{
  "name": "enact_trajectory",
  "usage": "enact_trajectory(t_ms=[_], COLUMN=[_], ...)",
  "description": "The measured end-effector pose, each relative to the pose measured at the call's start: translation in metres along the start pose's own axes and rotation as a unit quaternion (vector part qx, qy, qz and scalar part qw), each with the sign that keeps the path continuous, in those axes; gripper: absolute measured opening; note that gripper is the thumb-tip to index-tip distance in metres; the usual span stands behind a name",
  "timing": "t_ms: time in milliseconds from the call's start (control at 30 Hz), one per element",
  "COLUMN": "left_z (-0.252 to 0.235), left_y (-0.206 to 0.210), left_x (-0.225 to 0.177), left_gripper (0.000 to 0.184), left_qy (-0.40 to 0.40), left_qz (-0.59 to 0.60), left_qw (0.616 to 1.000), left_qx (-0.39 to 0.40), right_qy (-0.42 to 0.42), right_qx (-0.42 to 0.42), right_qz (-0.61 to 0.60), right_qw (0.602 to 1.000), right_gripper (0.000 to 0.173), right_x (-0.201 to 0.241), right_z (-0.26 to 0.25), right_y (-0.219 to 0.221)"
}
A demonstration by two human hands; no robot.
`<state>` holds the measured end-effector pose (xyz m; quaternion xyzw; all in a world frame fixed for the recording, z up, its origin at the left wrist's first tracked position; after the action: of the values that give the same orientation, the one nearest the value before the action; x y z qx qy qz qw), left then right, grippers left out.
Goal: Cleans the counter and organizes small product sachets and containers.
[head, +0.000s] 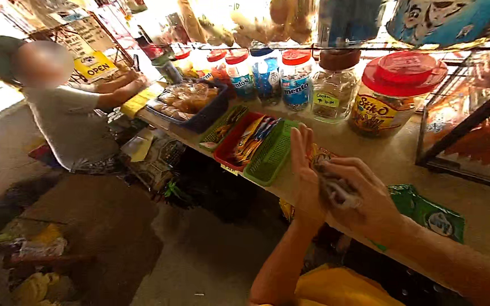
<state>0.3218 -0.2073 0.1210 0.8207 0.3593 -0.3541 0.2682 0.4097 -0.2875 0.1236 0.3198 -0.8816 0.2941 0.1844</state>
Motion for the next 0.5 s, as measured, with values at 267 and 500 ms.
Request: enact_trajectory(t_ms=[267, 500], left_z=[0.026, 0.002], left_y=[0.02, -0.005], left_x=[0.002, 0.01], left_gripper=[0.072, 0.081], left_qy=[-0.031, -0.058], left_qz=[-0.025, 0.005], left_qw=[0.999, 0.998], left_qx=[0.026, -0.035], right_qy=[0.069, 0.031], right_qx=[-0.021, 0.063], right_qz=[-0.036, -0.045], right_qw=[0.997, 0.997], right_gripper=[0.036, 0.036], right_x=[-0.015, -0.001], right_z=[-0.006, 0.001], right_y=[-0.013, 0.001])
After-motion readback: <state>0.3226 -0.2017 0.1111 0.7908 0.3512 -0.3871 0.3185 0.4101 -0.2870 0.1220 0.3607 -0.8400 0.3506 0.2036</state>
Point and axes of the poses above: each hand's wrist, its own z-axis away from the middle knuckle, its own y-axis out of the palm, x = y × z, the point moved 1 cm from there along -z, towards the middle knuckle, and after that the axes turned 7 degrees about -z, right-handed, at the moved point
